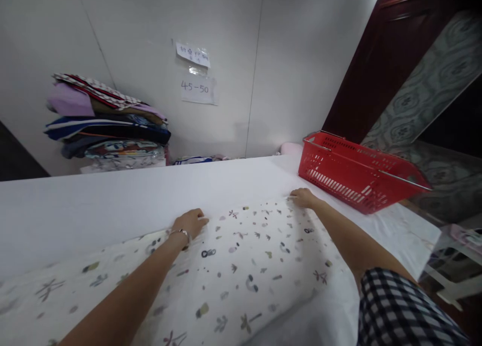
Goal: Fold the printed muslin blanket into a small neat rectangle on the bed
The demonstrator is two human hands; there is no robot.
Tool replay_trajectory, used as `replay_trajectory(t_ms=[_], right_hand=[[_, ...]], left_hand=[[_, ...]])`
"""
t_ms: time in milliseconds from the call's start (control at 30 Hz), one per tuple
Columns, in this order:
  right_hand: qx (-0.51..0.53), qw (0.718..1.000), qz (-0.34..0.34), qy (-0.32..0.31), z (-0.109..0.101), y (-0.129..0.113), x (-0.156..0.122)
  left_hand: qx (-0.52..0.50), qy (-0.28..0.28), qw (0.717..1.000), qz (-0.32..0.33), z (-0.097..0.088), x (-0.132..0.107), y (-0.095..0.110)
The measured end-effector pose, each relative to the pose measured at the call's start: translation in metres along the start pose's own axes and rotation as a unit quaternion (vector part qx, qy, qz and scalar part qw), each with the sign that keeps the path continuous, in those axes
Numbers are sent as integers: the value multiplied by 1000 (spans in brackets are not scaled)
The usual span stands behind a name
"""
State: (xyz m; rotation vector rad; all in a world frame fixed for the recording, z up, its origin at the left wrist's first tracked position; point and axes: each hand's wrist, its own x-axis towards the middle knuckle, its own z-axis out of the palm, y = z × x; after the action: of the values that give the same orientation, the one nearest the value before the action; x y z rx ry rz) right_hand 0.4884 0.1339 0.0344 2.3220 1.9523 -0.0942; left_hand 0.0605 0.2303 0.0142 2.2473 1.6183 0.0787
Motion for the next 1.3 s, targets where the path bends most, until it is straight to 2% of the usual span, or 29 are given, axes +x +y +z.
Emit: replay_trajectory(t_ms=[200,433,667,933,1033,1100,1167,1300], right_hand=[[-40,998,58,2,2,30,0],[-63,994,89,6,7,39,7],[-80,991,103,43,17,33,13],[-62,971,176,149,36,19,3],[-40,970,153,182,47,8,-3],[-9,977,142,161,54,1,-6],[20,981,155,112,57,-2,-8],[29,983,167,68,54,-1,-7]], left_hand=[[4,-8,1000,-1,-1,0,-1],[3,-11,1000,-4,0,3,-1],[3,-6,1000,2,1,1,-1],[12,11,1000,16,3,-2,-4],[26,26,999,39,3,-5,-4],[32,33,997,56,3,-5,-4],[33,34,997,64,3,-6,-4],[32,42,995,83,2,-9,-4]])
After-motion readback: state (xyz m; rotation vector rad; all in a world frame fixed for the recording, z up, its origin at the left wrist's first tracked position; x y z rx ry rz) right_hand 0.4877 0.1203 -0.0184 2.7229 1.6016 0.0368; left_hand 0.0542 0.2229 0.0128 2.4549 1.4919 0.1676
